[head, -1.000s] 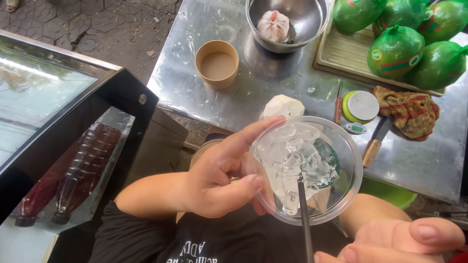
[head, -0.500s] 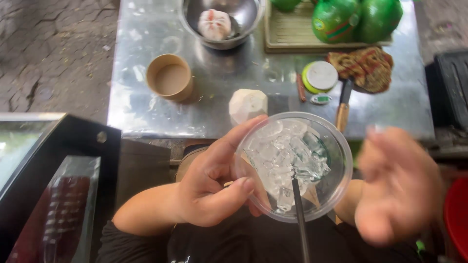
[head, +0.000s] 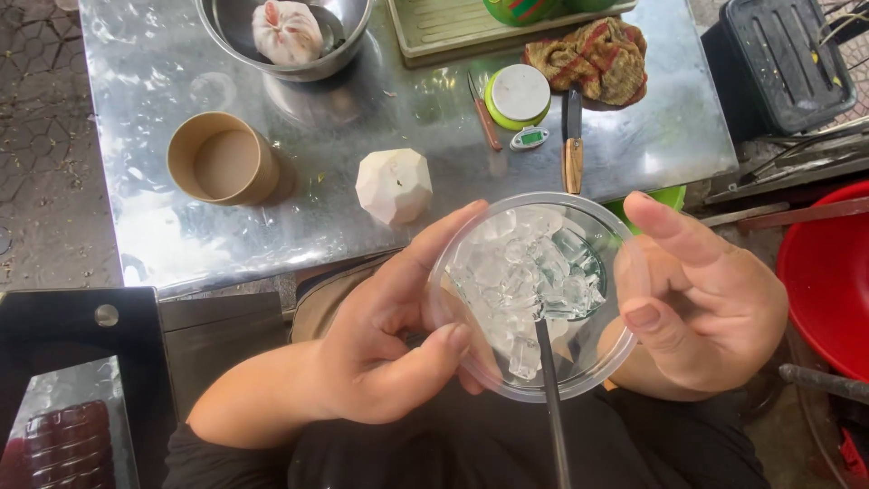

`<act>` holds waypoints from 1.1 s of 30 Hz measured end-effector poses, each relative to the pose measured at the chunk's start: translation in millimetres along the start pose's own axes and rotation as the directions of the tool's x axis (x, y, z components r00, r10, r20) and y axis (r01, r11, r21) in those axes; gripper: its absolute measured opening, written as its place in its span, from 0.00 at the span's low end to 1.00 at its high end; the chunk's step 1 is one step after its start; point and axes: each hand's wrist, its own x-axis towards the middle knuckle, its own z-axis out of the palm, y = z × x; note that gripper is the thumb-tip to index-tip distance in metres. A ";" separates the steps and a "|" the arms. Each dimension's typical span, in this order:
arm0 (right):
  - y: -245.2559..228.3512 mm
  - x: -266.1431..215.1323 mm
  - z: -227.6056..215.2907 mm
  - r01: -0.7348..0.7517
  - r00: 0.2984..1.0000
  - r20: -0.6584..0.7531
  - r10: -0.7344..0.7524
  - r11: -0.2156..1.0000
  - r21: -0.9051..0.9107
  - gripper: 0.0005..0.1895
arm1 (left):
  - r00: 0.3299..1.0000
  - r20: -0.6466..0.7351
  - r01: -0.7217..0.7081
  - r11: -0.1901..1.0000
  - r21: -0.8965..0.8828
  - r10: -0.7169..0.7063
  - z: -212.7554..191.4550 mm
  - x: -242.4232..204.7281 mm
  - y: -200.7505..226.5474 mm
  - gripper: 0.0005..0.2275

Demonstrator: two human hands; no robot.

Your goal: Peeling and cutting a pomelo into segments at a food stall.

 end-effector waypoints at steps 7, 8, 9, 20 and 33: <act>3.5 12.9 -0.1 0.089 0.996 -0.024 -0.088 0.995 0.038 0.34 | 1.000 -0.009 -0.017 0.999 0.032 0.017 -1.7 5.1 -0.9 0.35; 3.6 13.7 -0.1 0.089 0.996 0.025 -0.091 0.992 0.088 0.34 | 1.000 -0.015 -0.005 1.000 0.014 0.005 -1.3 3.8 -1.9 0.35; 4.5 10.4 0.3 0.088 0.996 0.025 -0.091 0.992 0.089 0.34 | 1.000 -0.016 -0.004 1.000 0.013 0.004 -1.6 4.5 -1.6 0.35; -9.9 -18.5 35.8 -0.010 0.957 -0.250 -0.149 0.842 -0.539 0.19 | 1.000 0.010 -0.028 0.998 0.052 0.027 -4.5 -1.9 -4.5 0.35; 16.4 -24.2 66.6 0.451 0.648 -0.145 -0.748 0.530 -0.718 0.13 | 0.999 0.020 -0.039 0.999 0.035 0.038 -4.8 -4.0 -2.4 0.36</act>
